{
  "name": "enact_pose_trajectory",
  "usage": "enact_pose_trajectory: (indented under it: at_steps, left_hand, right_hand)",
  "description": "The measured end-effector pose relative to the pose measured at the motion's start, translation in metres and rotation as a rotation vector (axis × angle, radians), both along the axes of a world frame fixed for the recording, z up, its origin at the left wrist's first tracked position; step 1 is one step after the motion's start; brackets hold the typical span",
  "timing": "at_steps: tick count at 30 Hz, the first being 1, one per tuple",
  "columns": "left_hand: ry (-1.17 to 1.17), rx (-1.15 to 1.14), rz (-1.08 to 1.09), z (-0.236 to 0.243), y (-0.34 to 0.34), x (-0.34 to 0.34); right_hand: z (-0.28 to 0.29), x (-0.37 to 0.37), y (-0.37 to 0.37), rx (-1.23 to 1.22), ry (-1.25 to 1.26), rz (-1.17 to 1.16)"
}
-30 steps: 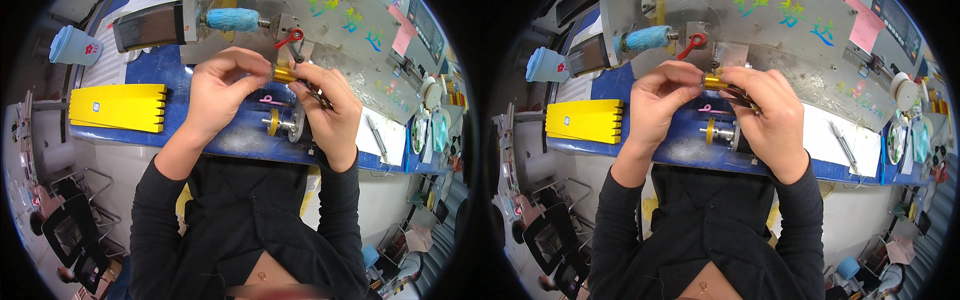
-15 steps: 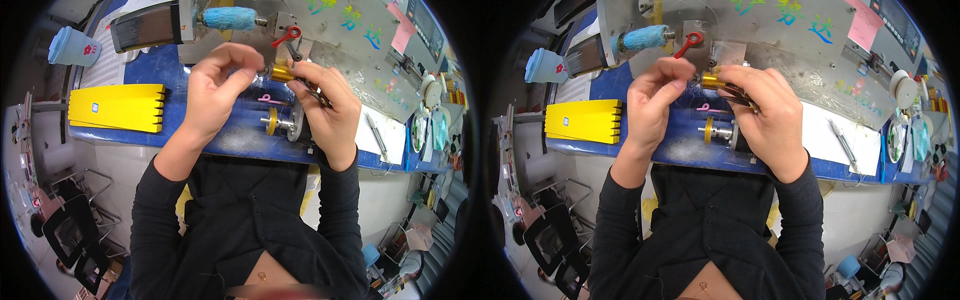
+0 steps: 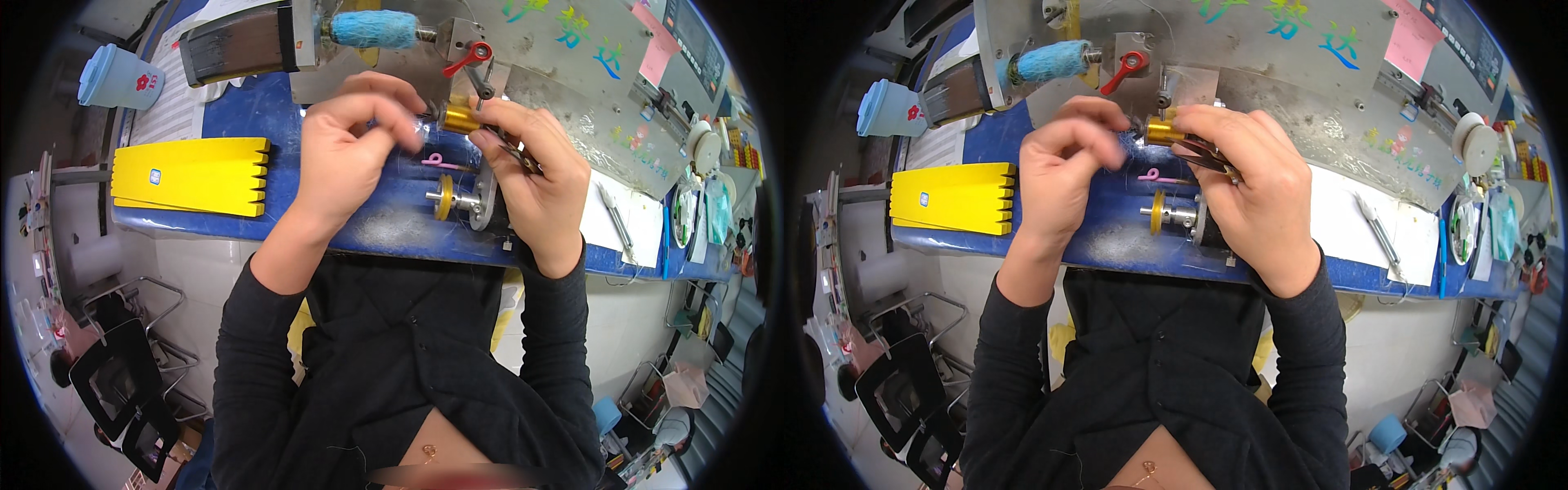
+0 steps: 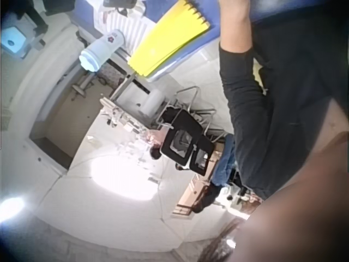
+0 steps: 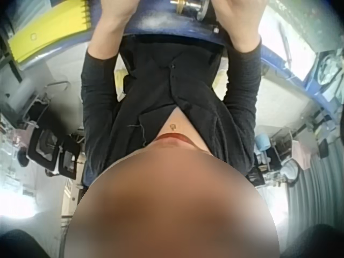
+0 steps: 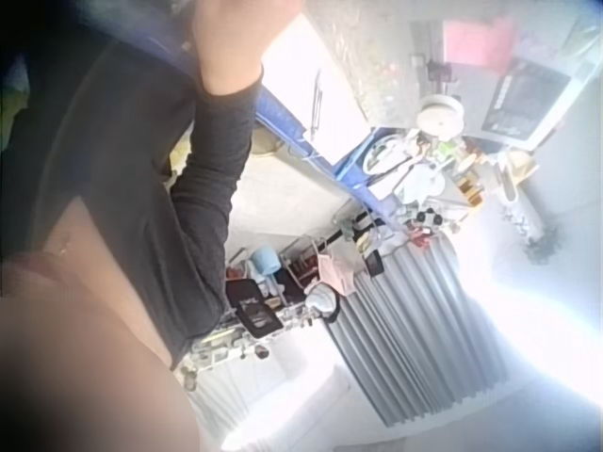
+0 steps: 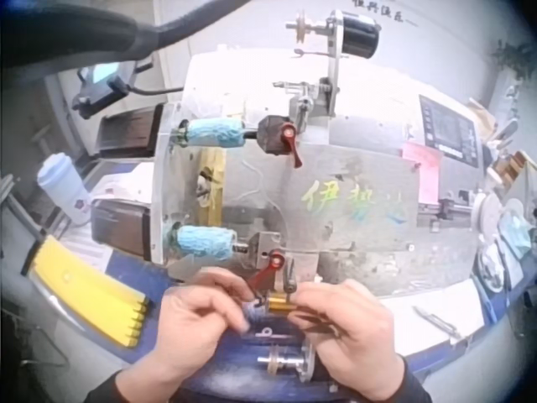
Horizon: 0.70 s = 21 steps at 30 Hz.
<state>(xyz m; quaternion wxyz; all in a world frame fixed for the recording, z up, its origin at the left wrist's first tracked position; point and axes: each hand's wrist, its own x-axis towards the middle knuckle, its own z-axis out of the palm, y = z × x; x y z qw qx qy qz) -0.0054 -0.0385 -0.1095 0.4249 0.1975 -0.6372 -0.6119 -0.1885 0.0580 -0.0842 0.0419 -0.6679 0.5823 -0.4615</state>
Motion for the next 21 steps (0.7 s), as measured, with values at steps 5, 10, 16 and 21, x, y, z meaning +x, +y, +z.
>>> enact_pose_trajectory:
  at_steps: [5,10,16,21]
  left_hand:
    - [0.018,0.285,0.11,0.0017,0.0037,-0.0027]
    - [0.024,0.119,0.054,0.0038,0.0041,-0.0016]
    - [-0.001,0.28,0.098,0.0012,0.004,-0.0027]
    - [0.018,0.097,0.048,-0.0009,0.0032,-0.0023]
  right_hand:
    - [-0.0009,-0.0005,-0.0008,-0.016,-0.015,0.007]
    - [-0.0001,0.0001,0.0001,0.0,-0.001,-0.002]
    - [-0.0005,-0.0007,-0.0001,-0.009,-0.01,0.007]
    - [-0.0027,0.0005,0.0024,-0.057,-0.052,-0.028]
